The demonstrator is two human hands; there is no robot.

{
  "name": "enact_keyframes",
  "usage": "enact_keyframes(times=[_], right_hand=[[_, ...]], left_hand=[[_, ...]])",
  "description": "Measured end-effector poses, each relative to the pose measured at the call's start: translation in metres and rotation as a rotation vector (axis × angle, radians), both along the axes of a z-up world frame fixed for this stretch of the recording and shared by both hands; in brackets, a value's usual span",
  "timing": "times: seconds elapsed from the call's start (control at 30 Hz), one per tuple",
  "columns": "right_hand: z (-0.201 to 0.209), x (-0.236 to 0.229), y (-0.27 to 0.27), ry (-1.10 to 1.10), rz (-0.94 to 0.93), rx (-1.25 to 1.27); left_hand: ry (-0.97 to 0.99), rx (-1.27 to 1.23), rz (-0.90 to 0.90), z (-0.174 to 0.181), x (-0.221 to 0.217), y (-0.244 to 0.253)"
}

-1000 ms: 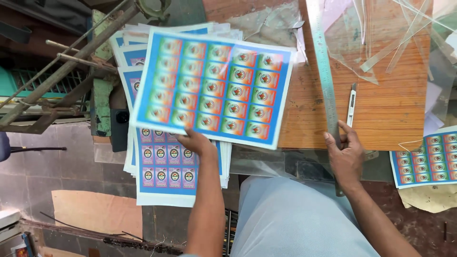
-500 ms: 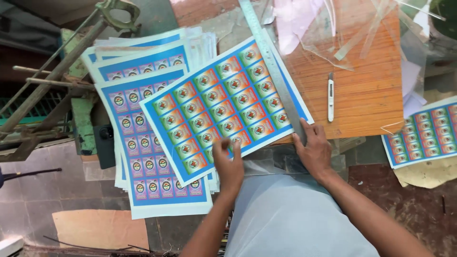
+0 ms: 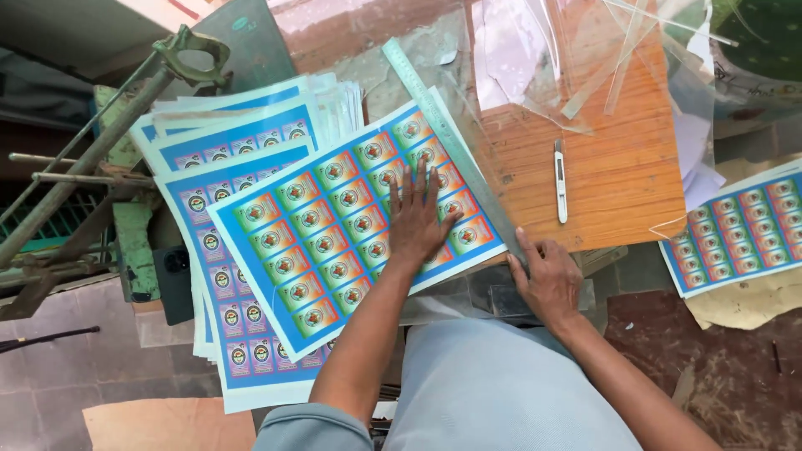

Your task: Cutting printed product labels from a sheet using a metal ruler and a utility knife on a workbench.

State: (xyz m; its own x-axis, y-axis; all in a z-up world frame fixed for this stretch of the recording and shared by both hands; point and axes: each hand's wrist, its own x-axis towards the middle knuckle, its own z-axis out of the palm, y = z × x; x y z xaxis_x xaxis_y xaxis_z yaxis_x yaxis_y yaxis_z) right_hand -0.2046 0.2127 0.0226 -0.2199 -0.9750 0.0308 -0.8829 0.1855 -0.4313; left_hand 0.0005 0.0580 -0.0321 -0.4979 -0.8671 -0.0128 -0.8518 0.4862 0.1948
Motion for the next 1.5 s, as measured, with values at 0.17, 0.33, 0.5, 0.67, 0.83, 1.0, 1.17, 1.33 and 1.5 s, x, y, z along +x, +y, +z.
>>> enact_keyframes(times=[0.17,0.33,0.5,0.67,0.83,1.0,1.17,1.33,1.5], right_hand=[[0.000,0.005,-0.009,0.017,0.031,0.001],[-0.005,0.005,-0.001,0.007,0.081,0.005],[-0.011,0.003,0.015,0.008,0.112,-0.036],[-0.009,0.000,0.016,-0.059,0.124,-0.040],[-0.016,-0.004,0.018,-0.107,0.112,-0.069],[-0.020,-0.007,0.021,-0.132,0.124,-0.064],[-0.019,-0.009,0.020,-0.140,0.131,-0.049],[-0.019,-0.010,0.021,-0.140,0.151,-0.031],[-0.024,-0.012,0.022,-0.139,0.166,-0.005]], left_hand=[[0.025,0.052,0.046,0.019,-0.008,-0.024],[0.103,0.139,0.074,-0.002,-0.029,-0.083],[0.065,0.254,0.047,0.003,-0.032,-0.103],[0.016,0.279,0.053,0.008,-0.035,-0.102],[0.005,0.242,0.035,0.003,-0.034,-0.101],[-0.030,0.267,0.039,0.007,-0.035,-0.102],[-0.053,0.299,0.054,0.010,-0.038,-0.103],[-0.037,0.270,0.044,-0.002,-0.034,-0.102],[-0.055,0.264,0.047,-0.005,-0.036,-0.102]])
